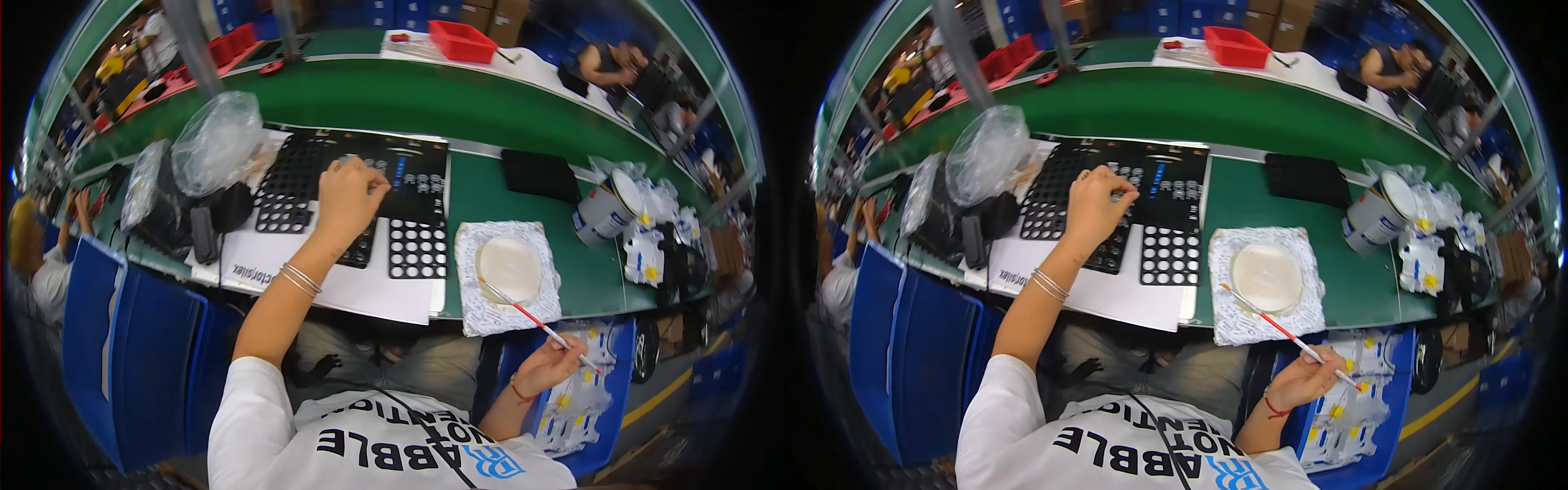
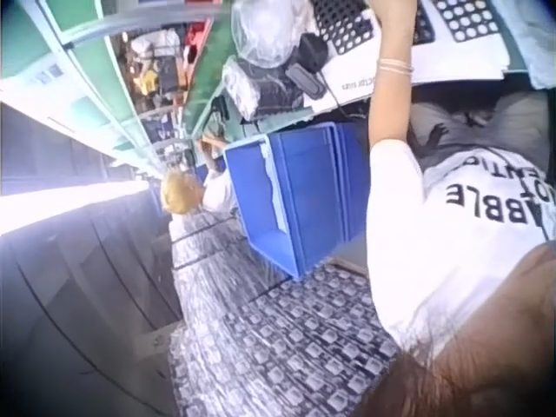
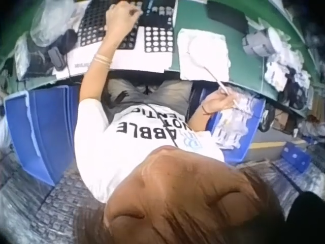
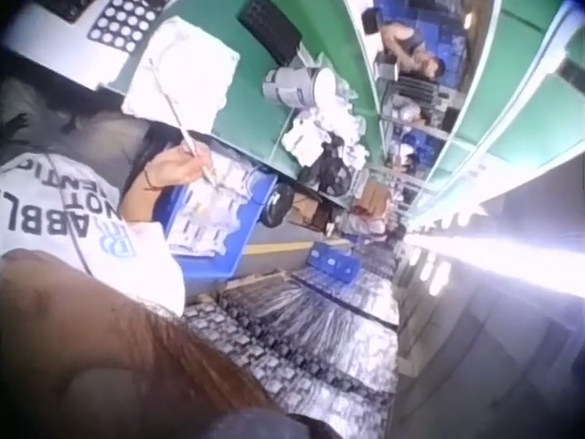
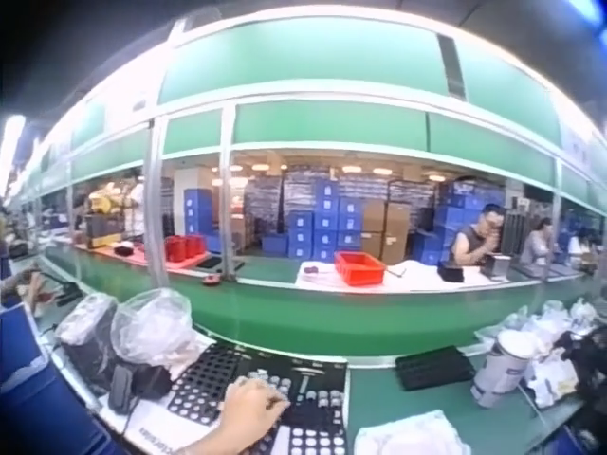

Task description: Applying adhesive paste to the base of small electrical components using a thin brush.

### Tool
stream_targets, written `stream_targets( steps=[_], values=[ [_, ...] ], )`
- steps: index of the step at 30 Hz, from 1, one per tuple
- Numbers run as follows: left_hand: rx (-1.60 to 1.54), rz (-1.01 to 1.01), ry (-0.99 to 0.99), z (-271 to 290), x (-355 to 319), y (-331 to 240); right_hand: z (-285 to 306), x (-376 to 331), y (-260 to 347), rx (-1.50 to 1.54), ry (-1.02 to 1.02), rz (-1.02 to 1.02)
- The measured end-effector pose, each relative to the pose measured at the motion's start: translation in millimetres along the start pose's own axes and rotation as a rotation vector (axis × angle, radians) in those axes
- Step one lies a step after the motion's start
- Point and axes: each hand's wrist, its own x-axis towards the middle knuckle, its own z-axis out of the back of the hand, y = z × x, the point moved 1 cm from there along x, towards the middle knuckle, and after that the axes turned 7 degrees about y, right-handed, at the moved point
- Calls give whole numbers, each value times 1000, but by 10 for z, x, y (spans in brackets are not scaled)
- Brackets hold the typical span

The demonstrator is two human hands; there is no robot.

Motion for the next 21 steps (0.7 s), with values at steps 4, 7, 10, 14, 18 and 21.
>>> stream_targets(
  steps=[4,7,10,14,18,21],
  values=[
    [78,-29,96,-214,151,-120,50,17,-12,-42,34,15],
    [154,-44,136,-384,295,-142,75,31,11,-32,-9,11],
    [269,-27,219,-484,388,-134,108,41,-2,-20,-24,6],
    [459,29,384,-595,495,3,141,46,-43,-62,-13,5],
    [484,-12,483,-751,593,-67,202,63,2,-75,-96,11],
    [505,11,475,-846,584,-75,265,80,9,-75,-65,3]
  ],
)
